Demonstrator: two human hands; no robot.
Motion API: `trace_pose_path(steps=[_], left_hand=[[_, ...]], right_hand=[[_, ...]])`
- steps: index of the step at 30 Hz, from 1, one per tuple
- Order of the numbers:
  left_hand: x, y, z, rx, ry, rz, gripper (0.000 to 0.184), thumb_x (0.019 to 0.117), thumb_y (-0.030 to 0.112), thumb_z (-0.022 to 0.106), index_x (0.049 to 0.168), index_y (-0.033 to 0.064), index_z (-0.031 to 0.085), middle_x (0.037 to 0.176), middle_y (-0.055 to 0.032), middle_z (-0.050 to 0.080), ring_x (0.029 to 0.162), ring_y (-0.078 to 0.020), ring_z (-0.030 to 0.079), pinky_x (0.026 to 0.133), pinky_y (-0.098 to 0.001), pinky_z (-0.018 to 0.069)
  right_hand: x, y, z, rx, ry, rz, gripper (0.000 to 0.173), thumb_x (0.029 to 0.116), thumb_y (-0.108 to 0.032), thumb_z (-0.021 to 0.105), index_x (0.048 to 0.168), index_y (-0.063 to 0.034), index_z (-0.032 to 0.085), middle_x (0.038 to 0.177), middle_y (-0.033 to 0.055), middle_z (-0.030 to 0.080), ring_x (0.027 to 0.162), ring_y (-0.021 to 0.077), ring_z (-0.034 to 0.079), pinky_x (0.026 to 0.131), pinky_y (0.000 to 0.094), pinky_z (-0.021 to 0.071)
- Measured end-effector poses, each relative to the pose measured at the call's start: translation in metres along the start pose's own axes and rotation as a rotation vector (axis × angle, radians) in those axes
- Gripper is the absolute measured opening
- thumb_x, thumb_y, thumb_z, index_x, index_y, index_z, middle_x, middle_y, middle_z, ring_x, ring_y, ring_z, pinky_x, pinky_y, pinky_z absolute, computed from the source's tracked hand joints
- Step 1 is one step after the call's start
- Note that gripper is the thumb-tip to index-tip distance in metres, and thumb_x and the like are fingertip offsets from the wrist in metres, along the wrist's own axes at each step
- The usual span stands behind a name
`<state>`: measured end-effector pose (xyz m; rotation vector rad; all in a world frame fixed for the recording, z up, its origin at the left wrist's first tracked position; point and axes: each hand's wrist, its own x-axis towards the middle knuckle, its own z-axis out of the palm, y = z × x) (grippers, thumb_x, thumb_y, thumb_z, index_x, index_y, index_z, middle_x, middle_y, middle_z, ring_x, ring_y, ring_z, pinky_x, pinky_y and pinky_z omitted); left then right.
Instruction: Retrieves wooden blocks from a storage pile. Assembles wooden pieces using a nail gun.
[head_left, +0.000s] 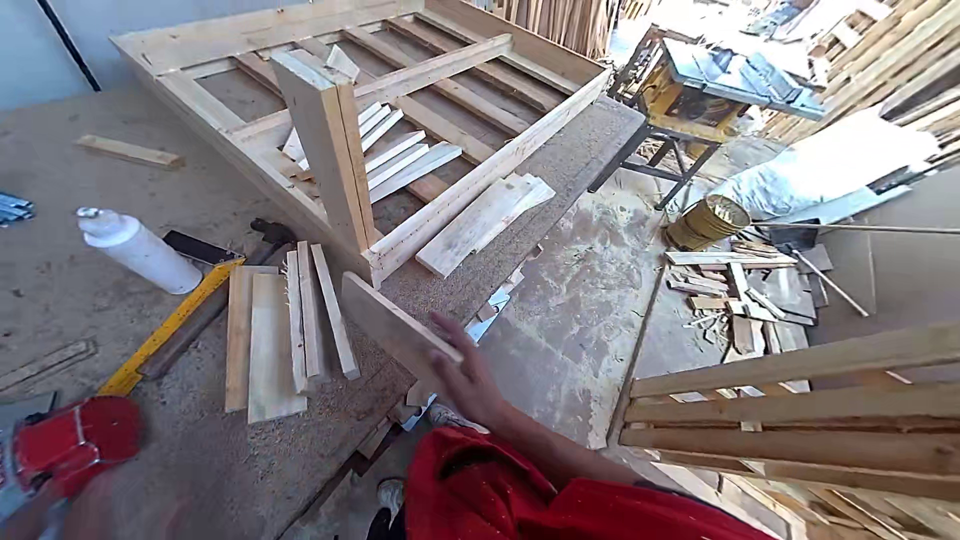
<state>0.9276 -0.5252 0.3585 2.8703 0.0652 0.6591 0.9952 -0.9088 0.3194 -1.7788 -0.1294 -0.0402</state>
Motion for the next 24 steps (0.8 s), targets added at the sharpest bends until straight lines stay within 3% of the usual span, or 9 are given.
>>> trace_pose_path(steps=[2, 4, 6, 9, 11, 14, 17, 21, 24], left_hand=[[0.019, 0.068, -0.025, -0.142, 0.029, 0.329, 0.069, 0.0880, 0.042, 0.077, 0.142, 0.0069, 0.055, 0.142, -0.0341, 0.050, 0.131, -0.0487, 0.052, 0.109, -0.0591, 0.0413], [0.027, 0.127, -0.013, -0.182, 0.024, 0.456, 0.071, 0.0883, 0.047, 0.076, 0.149, 0.0217, 0.050, 0.150, -0.0254, 0.047, 0.139, -0.0439, 0.046, 0.111, -0.0645, 0.0371], [0.035, 0.169, 0.017, -0.242, -0.075, 0.463, 0.067, 0.0842, 0.040, 0.081, 0.144, 0.0219, 0.059, 0.149, -0.0225, 0.053, 0.137, -0.0451, 0.050, 0.108, -0.0709, 0.0382], [0.056, 0.208, 0.090, -0.359, -0.244, 0.427, 0.069, 0.0786, 0.036, 0.081, 0.142, 0.0170, 0.061, 0.138, -0.0135, 0.063, 0.126, -0.0360, 0.061, 0.101, -0.0595, 0.0507], [0.068, 0.221, 0.134, -0.484, -0.340, 0.352, 0.080, 0.0742, 0.044, 0.083, 0.145, 0.0176, 0.057, 0.138, -0.0120, 0.063, 0.127, -0.0322, 0.061, 0.105, -0.0553, 0.0505], [0.078, 0.204, 0.186, -0.562, -0.317, 0.187, 0.089, 0.0695, 0.055, 0.084, 0.146, 0.0191, 0.057, 0.141, -0.0110, 0.061, 0.132, -0.0292, 0.057, 0.112, -0.0554, 0.0447], [0.081, 0.158, 0.195, -0.402, -0.247, 0.117, 0.087, 0.0697, 0.053, 0.082, 0.146, 0.0189, 0.058, 0.141, -0.0112, 0.061, 0.133, -0.0311, 0.056, 0.113, -0.0556, 0.0433], [0.097, 0.107, 0.135, -0.227, -0.242, 0.096, 0.080, 0.0752, 0.048, 0.081, 0.147, 0.0222, 0.057, 0.144, -0.0092, 0.059, 0.134, -0.0319, 0.053, 0.114, -0.0577, 0.0388], [0.106, 0.066, 0.107, -0.152, -0.184, 0.133, 0.078, 0.0712, 0.047, 0.081, 0.143, 0.0253, 0.060, 0.142, -0.0058, 0.060, 0.132, -0.0311, 0.054, 0.111, -0.0624, 0.0385]], right_hand=[[-0.011, -0.017, -0.047, 0.056, -0.051, -0.088, 0.049, 0.1043, -0.032, 0.052, 0.146, -0.0070, 0.052, 0.104, 0.0065, 0.076, 0.088, 0.0140, 0.073, 0.081, 0.0384, 0.0631], [-0.009, -0.030, -0.086, 0.108, -0.202, -0.116, 0.046, 0.1043, -0.035, 0.053, 0.142, -0.0091, 0.056, 0.101, 0.0033, 0.076, 0.088, 0.0110, 0.073, 0.083, 0.0352, 0.0619], [0.005, -0.036, -0.116, 0.118, -0.309, -0.096, 0.043, 0.1037, -0.035, 0.054, 0.139, -0.0101, 0.058, 0.098, 0.0023, 0.077, 0.086, 0.0100, 0.073, 0.083, 0.0337, 0.0622], [0.045, -0.029, -0.159, 0.100, -0.306, -0.013, 0.049, 0.1010, -0.042, 0.054, 0.139, -0.0131, 0.059, 0.095, 0.0047, 0.074, 0.078, 0.0116, 0.070, 0.076, 0.0335, 0.0612], [0.082, -0.018, -0.179, 0.095, -0.277, 0.005, 0.047, 0.1043, -0.044, 0.045, 0.139, -0.0158, 0.059, 0.091, 0.0063, 0.071, 0.074, 0.0131, 0.068, 0.071, 0.0325, 0.0602], [0.153, 0.003, -0.204, -0.374, -0.333, -0.234, 0.042, 0.1039, -0.021, 0.047, 0.144, -0.0109, 0.051, 0.123, 0.0010, 0.072, 0.110, 0.0119, 0.070, 0.095, 0.0354, 0.0593], [0.221, 0.011, -0.212, -1.046, -0.512, -0.399, 0.083, 0.0844, -0.030, 0.082, 0.156, -0.0145, 0.042, 0.158, 0.0068, 0.047, 0.149, 0.0261, 0.039, 0.122, 0.0509, 0.0336], [0.276, 0.025, -0.207, -1.233, -0.778, -0.378, 0.094, 0.0801, -0.041, 0.085, 0.158, -0.0191, 0.037, 0.155, 0.0070, 0.051, 0.144, 0.0252, 0.046, 0.125, 0.0528, 0.0259], [0.288, 0.026, -0.209, -1.163, -0.841, -0.402, 0.094, 0.0791, -0.039, 0.087, 0.158, -0.0204, 0.039, 0.149, 0.0093, 0.056, 0.138, 0.0284, 0.053, 0.119, 0.0520, 0.0381]])
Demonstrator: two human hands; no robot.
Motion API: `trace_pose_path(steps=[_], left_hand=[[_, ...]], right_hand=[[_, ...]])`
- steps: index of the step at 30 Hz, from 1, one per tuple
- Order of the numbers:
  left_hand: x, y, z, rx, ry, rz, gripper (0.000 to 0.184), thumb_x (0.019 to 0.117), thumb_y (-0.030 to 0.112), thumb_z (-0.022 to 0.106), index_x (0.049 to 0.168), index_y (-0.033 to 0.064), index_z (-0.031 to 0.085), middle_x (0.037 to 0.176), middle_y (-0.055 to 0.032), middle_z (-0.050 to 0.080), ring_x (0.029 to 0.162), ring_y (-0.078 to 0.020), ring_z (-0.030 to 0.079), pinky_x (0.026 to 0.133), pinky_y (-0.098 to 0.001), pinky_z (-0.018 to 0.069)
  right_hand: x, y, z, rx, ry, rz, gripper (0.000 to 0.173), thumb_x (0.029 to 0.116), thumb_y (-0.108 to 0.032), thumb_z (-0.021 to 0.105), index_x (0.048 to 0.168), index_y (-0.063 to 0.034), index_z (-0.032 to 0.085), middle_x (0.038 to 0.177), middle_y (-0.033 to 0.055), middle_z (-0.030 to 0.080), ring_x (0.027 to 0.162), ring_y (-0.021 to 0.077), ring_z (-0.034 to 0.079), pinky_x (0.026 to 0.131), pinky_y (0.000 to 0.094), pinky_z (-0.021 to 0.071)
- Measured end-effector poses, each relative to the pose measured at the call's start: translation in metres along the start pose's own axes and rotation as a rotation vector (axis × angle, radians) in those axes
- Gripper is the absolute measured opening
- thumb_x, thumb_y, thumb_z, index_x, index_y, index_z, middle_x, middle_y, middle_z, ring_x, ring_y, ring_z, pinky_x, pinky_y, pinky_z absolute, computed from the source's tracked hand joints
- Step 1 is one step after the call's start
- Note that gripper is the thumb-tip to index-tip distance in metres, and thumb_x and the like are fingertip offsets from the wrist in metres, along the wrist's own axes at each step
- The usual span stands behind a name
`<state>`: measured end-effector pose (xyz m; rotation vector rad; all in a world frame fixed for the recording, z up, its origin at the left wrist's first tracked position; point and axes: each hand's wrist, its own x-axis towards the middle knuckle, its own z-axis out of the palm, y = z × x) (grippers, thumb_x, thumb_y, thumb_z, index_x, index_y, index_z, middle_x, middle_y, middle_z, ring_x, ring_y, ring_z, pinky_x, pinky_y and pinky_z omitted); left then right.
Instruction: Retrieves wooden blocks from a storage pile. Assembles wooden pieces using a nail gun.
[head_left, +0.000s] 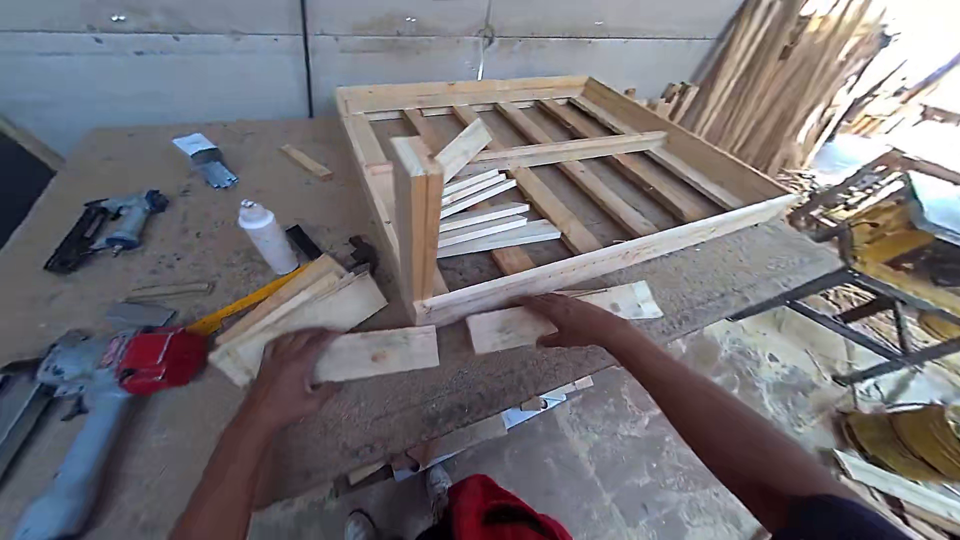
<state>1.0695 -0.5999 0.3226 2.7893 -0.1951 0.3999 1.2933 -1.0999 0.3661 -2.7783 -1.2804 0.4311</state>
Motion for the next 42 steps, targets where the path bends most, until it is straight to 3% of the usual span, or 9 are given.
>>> trace_pose_path(steps=[5, 8, 13, 18, 21, 26, 30, 38, 42], left_hand=[[-0.073, 0.003, -0.058, 0.023, 0.031, -0.056, 0.082, 0.0702, 0.051, 0.077, 0.144, 0.0211, 0.057, 0.140, -0.0036, 0.060, 0.132, -0.0264, 0.054, 0.110, -0.0573, 0.0397], [-0.144, 0.000, -0.080, -0.046, 0.073, -0.158, 0.082, 0.0687, 0.048, 0.079, 0.143, 0.0200, 0.059, 0.143, -0.0023, 0.059, 0.133, -0.0247, 0.052, 0.111, -0.0559, 0.0389], [-0.246, -0.022, -0.119, -0.026, 0.161, -0.365, 0.086, 0.0694, 0.051, 0.080, 0.146, 0.0209, 0.056, 0.145, -0.0042, 0.057, 0.135, -0.0270, 0.051, 0.112, -0.0569, 0.0399], [-0.289, -0.058, -0.154, 0.003, 0.130, -0.481, 0.088, 0.0672, 0.050, 0.079, 0.147, 0.0210, 0.054, 0.148, -0.0054, 0.054, 0.136, -0.0297, 0.050, 0.113, -0.0571, 0.0399], [-0.283, -0.070, -0.149, -0.021, 0.101, -0.483, 0.090, 0.0663, 0.049, 0.079, 0.148, 0.0205, 0.054, 0.147, -0.0057, 0.054, 0.135, -0.0309, 0.049, 0.111, -0.0581, 0.0396], [-0.214, -0.048, -0.103, -0.194, 0.082, -0.327, 0.086, 0.0694, 0.047, 0.078, 0.146, 0.0155, 0.056, 0.143, -0.0093, 0.057, 0.132, -0.0330, 0.051, 0.107, -0.0599, 0.0409], [-0.158, -0.029, -0.049, -0.274, -0.062, -0.186, 0.087, 0.0710, 0.045, 0.082, 0.149, 0.0195, 0.053, 0.147, -0.0074, 0.055, 0.138, -0.0317, 0.048, 0.111, -0.0619, 0.0391], [-0.133, -0.042, -0.019, -0.171, -0.233, -0.120, 0.092, 0.0741, 0.054, 0.082, 0.155, 0.0301, 0.045, 0.151, -0.0029, 0.052, 0.136, -0.0325, 0.050, 0.106, -0.0630, 0.0421], [-0.128, -0.048, -0.019, -0.305, -0.207, -0.141, 0.089, 0.0720, 0.059, 0.081, 0.151, 0.0295, 0.051, 0.150, 0.0005, 0.054, 0.136, -0.0261, 0.050, 0.110, -0.0564, 0.0428]], right_hand=[[-0.016, -0.036, 0.015, -0.115, 0.266, -0.232, 0.088, 0.0784, -0.044, 0.080, 0.152, -0.0095, 0.046, 0.146, 0.0151, 0.056, 0.135, 0.0340, 0.055, 0.114, 0.0521, 0.0436], [-0.013, -0.106, 0.028, -0.075, 0.355, -0.363, 0.090, 0.0778, -0.055, 0.070, 0.148, -0.0021, 0.048, 0.143, 0.0189, 0.059, 0.132, 0.0364, 0.058, 0.111, 0.0532, 0.0462], [0.040, -0.257, 0.065, 0.016, 0.215, -0.474, 0.090, 0.0753, -0.050, 0.080, 0.148, -0.0064, 0.049, 0.134, 0.0189, 0.064, 0.123, 0.0380, 0.063, 0.105, 0.0558, 0.0500], [0.110, -0.345, 0.092, 0.179, 0.177, -0.440, 0.097, 0.0788, -0.044, 0.083, 0.156, -0.0092, 0.036, 0.151, 0.0149, 0.053, 0.140, 0.0299, 0.051, 0.119, 0.0494, 0.0375], [0.105, -0.341, 0.076, 0.247, 0.232, -0.342, 0.114, 0.0719, -0.055, 0.087, 0.160, -0.0118, 0.029, 0.156, 0.0115, 0.048, 0.144, 0.0292, 0.045, 0.124, 0.0521, 0.0291], [0.047, -0.279, 0.062, 0.387, 0.375, -0.091, 0.127, 0.0630, -0.056, 0.092, 0.160, -0.0091, 0.024, 0.152, 0.0089, 0.052, 0.142, 0.0289, 0.047, 0.119, 0.0558, 0.0360], [0.025, -0.247, 0.070, 0.312, 0.319, -0.012, 0.129, 0.0603, -0.054, 0.094, 0.160, -0.0103, 0.025, 0.154, 0.0117, 0.048, 0.143, 0.0320, 0.046, 0.116, 0.0590, 0.0390], [0.050, -0.227, 0.098, 0.485, 0.278, -0.020, 0.107, 0.0673, -0.040, 0.095, 0.155, -0.0109, 0.041, 0.145, 0.0126, 0.057, 0.131, 0.0265, 0.056, 0.110, 0.0471, 0.0491], [0.047, -0.211, 0.101, 0.348, 0.314, -0.198, 0.090, 0.0816, -0.048, 0.084, 0.152, -0.0065, 0.046, 0.145, 0.0161, 0.057, 0.138, 0.0305, 0.053, 0.114, 0.0471, 0.0456]])
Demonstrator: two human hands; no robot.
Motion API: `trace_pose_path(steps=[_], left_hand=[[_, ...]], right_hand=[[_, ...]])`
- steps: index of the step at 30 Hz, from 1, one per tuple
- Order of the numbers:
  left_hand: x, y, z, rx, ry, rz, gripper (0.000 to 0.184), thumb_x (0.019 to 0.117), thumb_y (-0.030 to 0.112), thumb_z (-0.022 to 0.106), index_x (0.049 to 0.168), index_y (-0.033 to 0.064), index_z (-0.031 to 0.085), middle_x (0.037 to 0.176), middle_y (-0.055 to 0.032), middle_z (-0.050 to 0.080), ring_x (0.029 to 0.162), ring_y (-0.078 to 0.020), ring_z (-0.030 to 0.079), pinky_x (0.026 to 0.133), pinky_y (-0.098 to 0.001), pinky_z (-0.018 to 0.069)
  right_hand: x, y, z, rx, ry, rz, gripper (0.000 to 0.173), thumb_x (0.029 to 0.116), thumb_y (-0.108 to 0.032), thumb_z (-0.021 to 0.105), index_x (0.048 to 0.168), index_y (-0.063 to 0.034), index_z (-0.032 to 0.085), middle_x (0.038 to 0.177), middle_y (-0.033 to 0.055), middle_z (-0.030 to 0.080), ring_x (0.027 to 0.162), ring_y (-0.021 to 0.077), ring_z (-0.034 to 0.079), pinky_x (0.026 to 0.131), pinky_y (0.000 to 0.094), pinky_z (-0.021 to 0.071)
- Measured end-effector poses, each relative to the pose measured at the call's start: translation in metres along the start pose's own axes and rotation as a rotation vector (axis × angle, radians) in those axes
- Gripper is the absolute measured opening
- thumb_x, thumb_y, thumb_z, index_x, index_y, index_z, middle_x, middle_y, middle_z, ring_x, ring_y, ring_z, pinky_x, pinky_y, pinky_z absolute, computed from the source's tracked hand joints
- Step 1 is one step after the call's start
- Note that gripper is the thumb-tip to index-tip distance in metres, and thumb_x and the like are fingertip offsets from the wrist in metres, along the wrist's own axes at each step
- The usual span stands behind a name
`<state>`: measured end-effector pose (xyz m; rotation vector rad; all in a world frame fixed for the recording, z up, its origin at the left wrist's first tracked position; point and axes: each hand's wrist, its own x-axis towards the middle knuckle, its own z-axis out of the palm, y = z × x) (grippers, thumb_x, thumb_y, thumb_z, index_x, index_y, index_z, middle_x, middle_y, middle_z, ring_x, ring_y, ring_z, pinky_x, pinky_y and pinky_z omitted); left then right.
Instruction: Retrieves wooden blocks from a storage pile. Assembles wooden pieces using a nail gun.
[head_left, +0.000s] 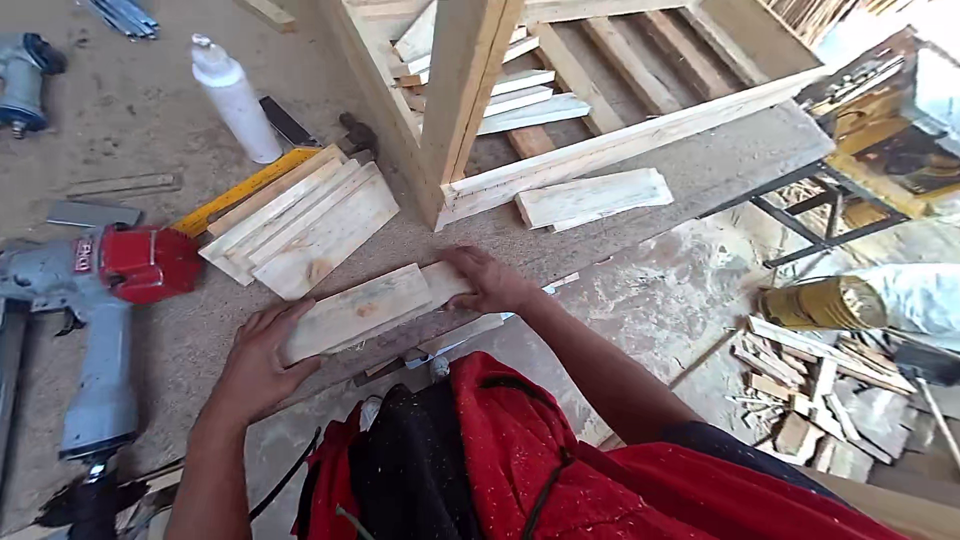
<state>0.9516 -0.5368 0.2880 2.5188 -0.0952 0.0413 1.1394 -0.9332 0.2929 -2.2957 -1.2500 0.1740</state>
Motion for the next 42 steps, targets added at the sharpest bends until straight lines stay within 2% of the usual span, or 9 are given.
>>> trace_pose_path(steps=[4, 8, 11, 17, 22, 25, 27, 35, 42], left_hand=[[-0.020, 0.007, -0.029, -0.437, 0.272, -0.101, 0.072, 0.0805, 0.043, 0.081, 0.142, 0.0127, 0.059, 0.139, -0.0072, 0.062, 0.124, -0.0228, 0.063, 0.103, -0.0458, 0.0556], [-0.046, 0.007, -0.058, -0.744, 0.516, -0.025, 0.061, 0.0900, 0.047, 0.072, 0.138, 0.0126, 0.059, 0.133, -0.0051, 0.065, 0.118, -0.0217, 0.064, 0.100, -0.0423, 0.0549], [-0.067, 0.007, -0.065, -0.879, 0.647, -0.013, 0.057, 0.0896, 0.048, 0.070, 0.135, 0.0156, 0.060, 0.129, -0.0053, 0.066, 0.117, -0.0244, 0.065, 0.098, -0.0438, 0.0563], [-0.101, 0.009, -0.060, -0.803, 0.698, -0.072, 0.060, 0.0874, 0.045, 0.075, 0.135, 0.0115, 0.061, 0.130, -0.0071, 0.066, 0.119, -0.0246, 0.065, 0.101, -0.0451, 0.0547], [-0.112, 0.016, -0.051, -0.758, 0.691, -0.132, 0.063, 0.0845, 0.044, 0.078, 0.136, 0.0112, 0.061, 0.132, -0.0068, 0.066, 0.119, -0.0234, 0.065, 0.101, -0.0437, 0.0548], [-0.116, 0.017, -0.050, -0.733, 0.696, -0.144, 0.064, 0.0839, 0.044, 0.079, 0.136, 0.0120, 0.060, 0.134, -0.0056, 0.064, 0.120, -0.0219, 0.064, 0.102, -0.0422, 0.0546], [-0.117, 0.015, -0.047, -0.709, 0.691, -0.159, 0.065, 0.0838, 0.045, 0.080, 0.137, 0.0124, 0.060, 0.135, -0.0052, 0.064, 0.121, -0.0215, 0.063, 0.102, -0.0414, 0.0543], [-0.058, 0.030, -0.029, -0.329, 0.428, -0.034, 0.071, 0.0823, 0.049, 0.080, 0.137, 0.0080, 0.062, 0.143, -0.0119, 0.059, 0.133, -0.0271, 0.054, 0.111, -0.0477, 0.0474], [-0.008, 0.013, -0.005, -0.042, 0.052, 0.021, 0.068, 0.0814, 0.047, 0.079, 0.144, 0.0284, 0.059, 0.153, 0.0064, 0.052, 0.148, -0.0229, 0.037, 0.117, -0.0648, 0.0281]], right_hand=[[0.010, 0.002, -0.011, 0.053, -0.019, -0.072, 0.065, 0.1021, -0.052, 0.048, 0.148, -0.0055, 0.050, 0.130, 0.0094, 0.070, 0.119, 0.0254, 0.068, 0.104, 0.0512, 0.0532], [0.038, -0.001, -0.028, 0.380, -0.120, 0.173, 0.056, 0.1098, -0.044, 0.030, 0.121, -0.0050, 0.068, 0.100, 0.0112, 0.073, 0.087, 0.0204, 0.071, 0.082, 0.0466, 0.0585], [0.057, 0.001, -0.033, 0.540, -0.254, 0.494, 0.065, 0.1086, -0.057, 0.027, 0.113, -0.0074, 0.069, 0.082, 0.0112, 0.069, 0.062, 0.0189, 0.063, 0.054, 0.0385, 0.0519], [0.070, -0.002, -0.042, 0.592, -0.304, 0.618, 0.066, 0.1065, -0.062, 0.030, 0.112, -0.0085, 0.068, 0.082, 0.0116, 0.070, 0.056, 0.0179, 0.062, 0.048, 0.0340, 0.0489], [0.057, -0.007, -0.047, 0.464, -0.249, 0.383, 0.052, 0.1092, -0.050, 0.035, 0.116, -0.0080, 0.066, 0.084, 0.0099, 0.067, 0.066, 0.0182, 0.063, 0.059, 0.0389, 0.0530], [0.035, -0.005, -0.039, 0.240, -0.151, 0.100, 0.061, 0.0978, -0.051, 0.062, 0.141, -0.0096, 0.053, 0.116, 0.0063, 0.073, 0.105, 0.0207, 0.071, 0.093, 0.0494, 0.0576], [0.019, -0.007, -0.025, 0.106, -0.109, -0.013, 0.082, 0.0880, -0.053, 0.075, 0.150, -0.0080, 0.046, 0.139, 0.0106, 0.062, 0.127, 0.0298, 0.059, 0.110, 0.0562, 0.0444], [-0.005, -0.001, 0.017, -0.093, 0.074, -0.108, 0.080, 0.0938, -0.058, 0.066, 0.150, -0.0047, 0.046, 0.141, 0.0180, 0.060, 0.132, 0.0376, 0.056, 0.108, 0.0549, 0.0463], [-0.002, -0.006, 0.016, -0.033, 0.099, -0.043, 0.108, 0.0823, -0.070, 0.072, 0.155, -0.0004, 0.031, 0.148, 0.0168, 0.055, 0.134, 0.0356, 0.055, 0.113, 0.0531, 0.0442]])
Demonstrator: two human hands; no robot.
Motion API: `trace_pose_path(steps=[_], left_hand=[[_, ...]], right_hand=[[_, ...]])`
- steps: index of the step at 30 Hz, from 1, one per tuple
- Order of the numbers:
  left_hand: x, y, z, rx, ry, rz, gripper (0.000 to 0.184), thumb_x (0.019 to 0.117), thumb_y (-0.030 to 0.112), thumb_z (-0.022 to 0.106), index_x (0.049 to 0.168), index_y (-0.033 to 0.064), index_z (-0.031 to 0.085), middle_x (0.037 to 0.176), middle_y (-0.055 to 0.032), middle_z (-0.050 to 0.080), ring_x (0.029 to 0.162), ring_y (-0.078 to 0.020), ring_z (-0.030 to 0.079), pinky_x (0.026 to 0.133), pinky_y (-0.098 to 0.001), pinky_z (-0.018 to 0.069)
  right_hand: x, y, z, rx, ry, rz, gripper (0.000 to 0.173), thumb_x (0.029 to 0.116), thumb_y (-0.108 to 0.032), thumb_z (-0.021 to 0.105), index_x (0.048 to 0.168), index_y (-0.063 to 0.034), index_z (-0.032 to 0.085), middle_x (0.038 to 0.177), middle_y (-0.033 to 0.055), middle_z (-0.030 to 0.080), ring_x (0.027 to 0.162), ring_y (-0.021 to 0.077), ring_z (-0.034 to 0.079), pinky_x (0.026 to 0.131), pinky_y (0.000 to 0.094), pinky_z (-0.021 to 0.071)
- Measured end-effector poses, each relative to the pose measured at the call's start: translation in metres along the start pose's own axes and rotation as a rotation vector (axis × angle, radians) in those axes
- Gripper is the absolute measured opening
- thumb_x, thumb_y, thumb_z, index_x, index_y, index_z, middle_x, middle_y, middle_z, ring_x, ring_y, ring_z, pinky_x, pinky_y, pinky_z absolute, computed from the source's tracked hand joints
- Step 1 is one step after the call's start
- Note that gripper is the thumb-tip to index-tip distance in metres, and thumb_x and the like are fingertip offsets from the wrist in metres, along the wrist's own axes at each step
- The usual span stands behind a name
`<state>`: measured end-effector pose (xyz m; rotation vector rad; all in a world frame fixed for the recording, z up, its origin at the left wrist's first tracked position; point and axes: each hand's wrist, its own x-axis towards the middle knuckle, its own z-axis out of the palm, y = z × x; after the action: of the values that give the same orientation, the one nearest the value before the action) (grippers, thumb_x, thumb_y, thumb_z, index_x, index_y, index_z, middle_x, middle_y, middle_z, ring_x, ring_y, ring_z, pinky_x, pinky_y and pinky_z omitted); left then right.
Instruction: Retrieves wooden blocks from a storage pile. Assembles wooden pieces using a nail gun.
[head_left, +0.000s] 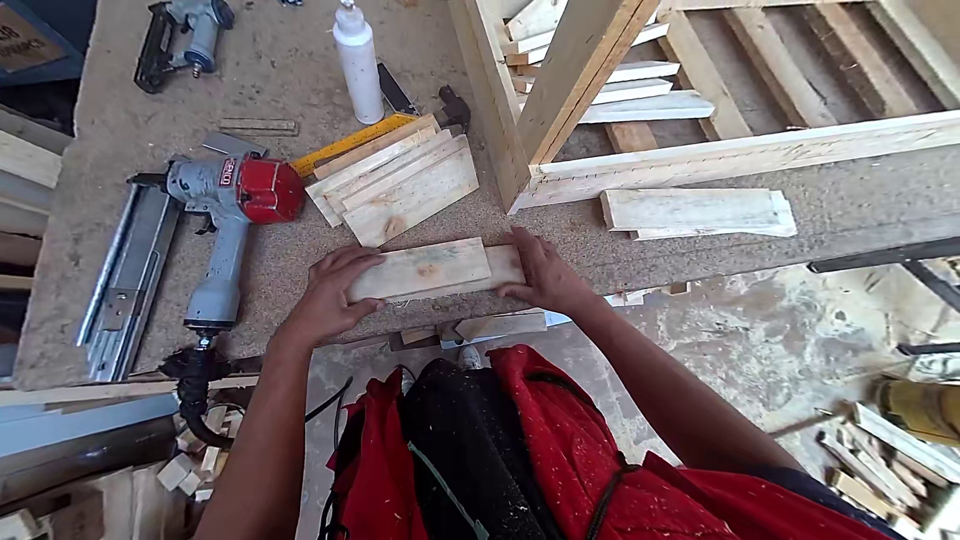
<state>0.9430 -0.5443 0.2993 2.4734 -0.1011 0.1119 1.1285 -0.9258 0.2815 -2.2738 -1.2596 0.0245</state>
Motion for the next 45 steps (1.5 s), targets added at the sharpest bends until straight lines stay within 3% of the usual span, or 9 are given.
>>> trace_pose_path(steps=[3, 7, 10, 16, 28, 31, 34, 40, 45], left_hand=[[-0.011, 0.003, -0.005, 0.066, 0.089, -0.100, 0.087, 0.0761, 0.055, 0.082, 0.152, 0.0257, 0.050, 0.159, 0.0010, 0.045, 0.149, -0.0283, 0.036, 0.115, -0.0659, 0.0317], [-0.052, 0.017, 0.003, -0.030, 0.386, -0.462, 0.098, 0.0707, 0.038, 0.092, 0.153, 0.0143, 0.046, 0.144, -0.0155, 0.057, 0.136, -0.0396, 0.049, 0.112, -0.0683, 0.0356], [-0.071, 0.021, 0.027, -0.150, 0.577, -0.528, 0.076, 0.0791, 0.028, 0.088, 0.144, 0.0087, 0.054, 0.121, -0.0087, 0.070, 0.120, -0.0312, 0.061, 0.109, -0.0631, 0.0412], [-0.072, 0.014, 0.049, -0.199, 0.733, -0.494, 0.061, 0.0844, 0.025, 0.083, 0.140, 0.0131, 0.060, 0.117, 0.0020, 0.073, 0.118, -0.0189, 0.064, 0.111, -0.0548, 0.0421], [-0.075, 0.008, 0.043, -0.253, 0.748, -0.491, 0.037, 0.0886, 0.018, 0.077, 0.125, 0.0166, 0.071, 0.109, 0.0081, 0.076, 0.109, -0.0097, 0.067, 0.111, -0.0475, 0.0429], [-0.074, 0.007, 0.031, -0.262, 0.661, -0.504, 0.044, 0.0865, 0.020, 0.079, 0.129, 0.0161, 0.068, 0.108, 0.0085, 0.076, 0.106, -0.0096, 0.068, 0.109, -0.0496, 0.0444], [-0.070, 0.007, 0.021, -0.352, 0.594, -0.524, 0.058, 0.0855, 0.029, 0.081, 0.138, 0.0134, 0.060, 0.118, 0.0048, 0.074, 0.116, -0.0139, 0.066, 0.112, -0.0540, 0.0423], [-0.063, 0.011, 0.020, -0.372, 0.577, -0.541, 0.048, 0.0924, 0.024, 0.075, 0.137, 0.0103, 0.063, 0.120, 0.0004, 0.075, 0.112, -0.0153, 0.069, 0.103, -0.0486, 0.0536], [-0.063, 0.015, 0.016, -0.352, 0.519, -0.578, 0.048, 0.0947, 0.027, 0.074, 0.138, 0.0112, 0.062, 0.122, -0.0019, 0.074, 0.111, -0.0157, 0.070, 0.101, -0.0472, 0.0560]], right_hand=[[0.013, -0.011, -0.003, -0.004, -0.005, 0.044, 0.127, 0.0665, -0.078, 0.078, 0.158, -0.0047, 0.028, 0.153, 0.0150, 0.050, 0.139, 0.0335, 0.050, 0.115, 0.0558, 0.0400], [0.047, -0.030, 0.008, 0.052, -0.083, -0.055, 0.119, 0.0692, -0.070, 0.082, 0.157, -0.0073, 0.032, 0.156, 0.0133, 0.047, 0.145, 0.0299, 0.044, 0.120, 0.0534, 0.0356], [0.057, -0.035, 0.023, 0.143, -0.112, -0.059, 0.105, 0.0746, -0.059, 0.085, 0.155, -0.0099, 0.038, 0.145, 0.0140, 0.056, 0.133, 0.0264, 0.056, 0.112, 0.0464, 0.0475], [0.054, -0.031, 0.033, 0.117, -0.070, -0.108, 0.101, 0.0707, -0.055, 0.088, 0.150, -0.0081, 0.046, 0.136, 0.0163, 0.061, 0.123, 0.0261, 0.062, 0.105, 0.0456, 0.0530], [0.054, -0.037, 0.042, -0.015, -0.073, -0.104, 0.100, 0.0725, -0.061, 0.084, 0.148, -0.0074, 0.047, 0.133, 0.0159, 0.062, 0.118, 0.0256, 0.065, 0.102, 0.0463, 0.0546], [0.052, -0.034, 0.043, -0.015, -0.083, -0.065, 0.102, 0.0712, -0.064, 0.083, 0.148, -0.0088, 0.046, 0.132, 0.0139, 0.062, 0.117, 0.0231, 0.065, 0.100, 0.0448, 0.0552], [0.051, -0.034, 0.044, -0.005, -0.088, -0.063, 0.103, 0.0716, -0.062, 0.084, 0.150, -0.0091, 0.043, 0.133, 0.0140, 0.062, 0.117, 0.0226, 0.065, 0.100, 0.0444, 0.0553], [0.048, -0.035, 0.045, 0.012, -0.079, -0.021, 0.104, 0.0698, -0.059, 0.087, 0.149, -0.0078, 0.044, 0.132, 0.0148, 0.063, 0.117, 0.0224, 0.065, 0.102, 0.0439, 0.0553], [0.049, -0.039, 0.044, 0.004, -0.067, -0.039, 0.102, 0.0700, -0.059, 0.088, 0.146, -0.0061, 0.046, 0.130, 0.0169, 0.064, 0.116, 0.0260, 0.066, 0.101, 0.0470, 0.0552]])
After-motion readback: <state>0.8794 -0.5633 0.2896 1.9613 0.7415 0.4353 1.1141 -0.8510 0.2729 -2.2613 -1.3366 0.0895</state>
